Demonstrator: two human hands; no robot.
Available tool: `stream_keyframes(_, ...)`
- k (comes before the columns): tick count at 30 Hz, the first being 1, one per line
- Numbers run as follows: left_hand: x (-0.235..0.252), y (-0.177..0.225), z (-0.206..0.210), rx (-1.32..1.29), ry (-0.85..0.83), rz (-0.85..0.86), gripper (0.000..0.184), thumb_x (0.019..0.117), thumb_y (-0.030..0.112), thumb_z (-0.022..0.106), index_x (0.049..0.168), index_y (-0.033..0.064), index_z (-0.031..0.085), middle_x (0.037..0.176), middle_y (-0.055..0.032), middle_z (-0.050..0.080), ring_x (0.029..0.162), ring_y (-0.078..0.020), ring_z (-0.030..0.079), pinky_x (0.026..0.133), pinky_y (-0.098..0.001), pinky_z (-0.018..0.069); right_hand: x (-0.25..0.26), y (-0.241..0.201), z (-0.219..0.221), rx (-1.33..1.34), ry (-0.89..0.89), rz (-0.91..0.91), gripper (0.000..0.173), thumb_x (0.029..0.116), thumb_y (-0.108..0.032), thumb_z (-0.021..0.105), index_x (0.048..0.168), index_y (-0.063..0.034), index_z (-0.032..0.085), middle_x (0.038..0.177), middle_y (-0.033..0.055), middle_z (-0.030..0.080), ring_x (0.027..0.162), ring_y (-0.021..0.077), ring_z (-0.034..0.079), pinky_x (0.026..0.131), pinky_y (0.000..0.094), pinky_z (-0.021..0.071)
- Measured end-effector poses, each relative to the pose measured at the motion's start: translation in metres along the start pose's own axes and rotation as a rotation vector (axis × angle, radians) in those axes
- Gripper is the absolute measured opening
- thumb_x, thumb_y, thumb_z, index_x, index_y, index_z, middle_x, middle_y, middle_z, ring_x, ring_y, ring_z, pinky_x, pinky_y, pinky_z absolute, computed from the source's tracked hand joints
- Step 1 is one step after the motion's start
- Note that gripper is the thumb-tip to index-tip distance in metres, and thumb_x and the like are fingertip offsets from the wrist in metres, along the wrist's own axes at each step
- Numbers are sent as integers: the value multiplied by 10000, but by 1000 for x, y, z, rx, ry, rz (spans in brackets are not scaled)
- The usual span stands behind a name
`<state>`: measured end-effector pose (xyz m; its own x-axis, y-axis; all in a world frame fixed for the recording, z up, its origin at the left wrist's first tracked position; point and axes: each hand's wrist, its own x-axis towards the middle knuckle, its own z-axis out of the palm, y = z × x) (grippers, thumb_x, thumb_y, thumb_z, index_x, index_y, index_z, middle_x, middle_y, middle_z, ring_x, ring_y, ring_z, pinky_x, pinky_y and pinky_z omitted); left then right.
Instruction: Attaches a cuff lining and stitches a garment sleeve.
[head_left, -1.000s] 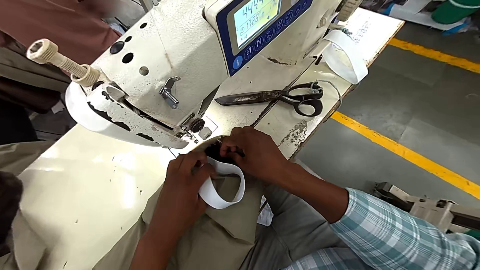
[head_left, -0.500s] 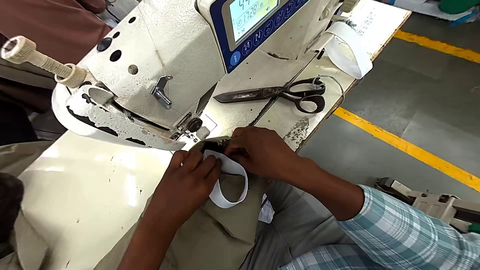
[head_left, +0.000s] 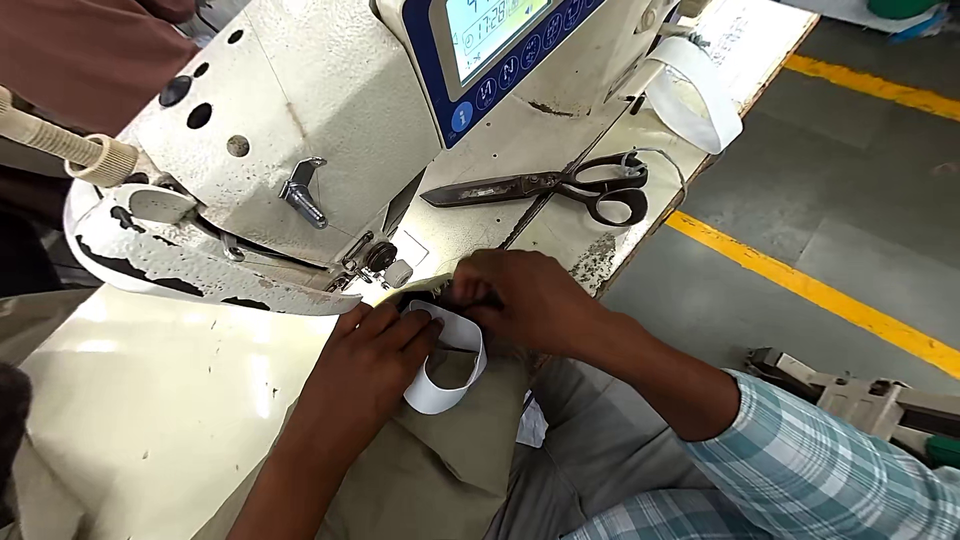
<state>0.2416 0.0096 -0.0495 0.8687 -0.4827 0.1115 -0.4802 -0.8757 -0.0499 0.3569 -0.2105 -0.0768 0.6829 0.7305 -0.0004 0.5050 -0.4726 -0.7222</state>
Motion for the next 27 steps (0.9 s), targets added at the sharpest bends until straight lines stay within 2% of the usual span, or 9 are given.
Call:
stream_keyframes(3, 1, -1, 0, -36, -15, 8, 375, 898, -11, 579, 1133, 197, 784, 1155, 24, 737, 972, -228, 671, 768, -436, 481, 3, 5, -11, -22, 104, 105, 324, 925, -446, 750, 1080, -168, 687, 925, -19, 680, 792, 154, 671, 661, 428, 556)
stream_keyframes(6, 3, -4, 0, -69, -20, 17, 376, 879, -8, 590, 1118, 207, 786, 1150, 33, 737, 1009, -223, 677, 801, -448, 499, 11, 2, -3, -145, 155, 108, 449, 967, -580, 620, 977, -142, 719, 862, 22, 642, 804, 202, 653, 661, 437, 531)
stream_keyframes(9, 3, -5, 2, -95, -8, -7, 386, 856, 0, 600, 1102, 230, 788, 1138, 48, 741, 1081, -217, 680, 864, -461, 520, 19, -6, 10, -214, 140, 68, 279, 952, -399, 681, 959, -123, 717, 887, 61, 632, 870, 260, 642, 698, 441, 518)
stream_keyframes(12, 0, -7, 4, -139, -6, -30, 399, 835, 7, 614, 1108, 238, 790, 1126, 50, 744, 1134, -223, 673, 909, -475, 535, 22, -13, 9, -177, 83, 81, 131, 951, -245, 648, 1004, -147, 719, 895, 41, 648, 845, 233, 657, 683, 439, 518)
stream_keyframes(15, 1, -9, 5, -158, -17, -18, 394, 832, 16, 634, 1116, 241, 790, 1086, 48, 742, 1110, -209, 671, 910, -464, 532, 19, -20, 2, -152, 6, 185, 182, 999, -313, 590, 1005, -156, 682, 737, 27, 629, 694, 229, 647, 578, 455, 478)
stream_keyframes(18, 2, -10, 4, -160, -16, -11, 350, 842, 32, 642, 1088, 232, 792, 1080, 53, 738, 1089, -202, 671, 899, -451, 532, 19, -22, 6, -186, 2, 237, 446, 960, -575, 630, 940, -132, 680, 697, 39, 608, 674, 243, 641, 565, 463, 473)
stream_keyframes(20, 2, -10, 4, -166, -11, -8, 348, 838, 37, 644, 1086, 229, 794, 1072, 52, 734, 1062, -203, 673, 874, -448, 532, 22, -24, 9, -173, 16, 229, 333, 925, -460, 718, 946, -127, 709, 754, 59, 657, 734, 263, 671, 595, 487, 497)
stream_keyframes(23, 2, -10, 5, -166, -6, -11, 364, 844, 23, 637, 1095, 236, 792, 1074, 59, 735, 1070, -197, 670, 880, -445, 525, 22, -22, 11, -109, 55, 181, 160, 916, -326, 735, 974, -176, 729, 817, 24, 686, 779, 231, 678, 627, 483, 511)
stream_keyframes(27, 1, -9, 5, -154, -12, -6, 362, 845, 19, 665, 1118, 219, 791, 1070, 42, 736, 1059, -205, 668, 888, -444, 514, 18, -23, 8, -27, 26, 220, 149, 920, -297, 735, 1024, -191, 743, 817, 20, 688, 762, 222, 670, 627, 486, 508)
